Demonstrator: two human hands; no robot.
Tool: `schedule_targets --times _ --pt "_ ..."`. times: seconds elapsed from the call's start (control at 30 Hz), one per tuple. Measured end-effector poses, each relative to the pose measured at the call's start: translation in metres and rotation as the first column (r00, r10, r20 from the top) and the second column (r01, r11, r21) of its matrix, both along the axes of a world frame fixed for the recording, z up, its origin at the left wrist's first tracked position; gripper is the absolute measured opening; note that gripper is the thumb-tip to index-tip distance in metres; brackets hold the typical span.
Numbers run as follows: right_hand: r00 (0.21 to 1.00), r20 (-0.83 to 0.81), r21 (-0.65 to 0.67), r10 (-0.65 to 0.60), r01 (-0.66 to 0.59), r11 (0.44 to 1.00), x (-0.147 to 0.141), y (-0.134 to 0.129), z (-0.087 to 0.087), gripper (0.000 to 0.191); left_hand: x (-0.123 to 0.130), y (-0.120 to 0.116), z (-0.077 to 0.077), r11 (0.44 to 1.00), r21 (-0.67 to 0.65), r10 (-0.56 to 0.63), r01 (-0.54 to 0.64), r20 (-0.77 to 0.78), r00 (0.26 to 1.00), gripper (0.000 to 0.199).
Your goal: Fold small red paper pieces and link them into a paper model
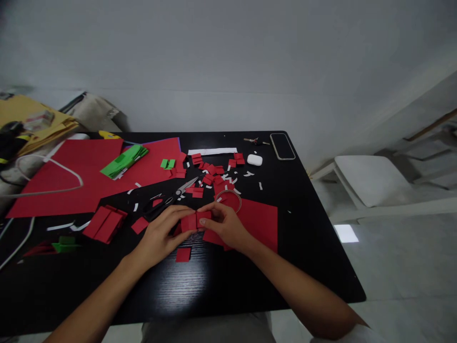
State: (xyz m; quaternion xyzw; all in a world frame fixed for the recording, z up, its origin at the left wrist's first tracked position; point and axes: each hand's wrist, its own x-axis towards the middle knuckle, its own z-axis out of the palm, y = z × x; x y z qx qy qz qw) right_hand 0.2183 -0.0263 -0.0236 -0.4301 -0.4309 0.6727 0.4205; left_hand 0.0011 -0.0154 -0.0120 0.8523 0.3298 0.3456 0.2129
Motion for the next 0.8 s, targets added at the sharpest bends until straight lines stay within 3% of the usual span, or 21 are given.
schedule_targets --times 0.3,0.6,0.8 --pt "1.0 0.015 -0.03 0.02 -0.02 0.999 -0.0003 -0.0002 0.0036 0.03 -0.0016 0.0009 -0.001 0.999 -0.051 -0.016 0.012 -0.082 0.996 0.033" --pt "0.999 0.036 -0.082 0.009 -0.006 0.997 -0.0039 -0.0041 -0.0023 0.044 0.0028 -0.0036 -0.0033 0.999 0.049 0.026 -0.017 -0.183 0.983 0.047" --pt "0.999 0.051 -0.091 0.01 -0.005 0.996 -0.0059 -0.007 -0.0002 0.043 0.0038 -0.0051 -0.0067 0.997 0.078 0.023 -0.006 -0.223 0.974 0.041"
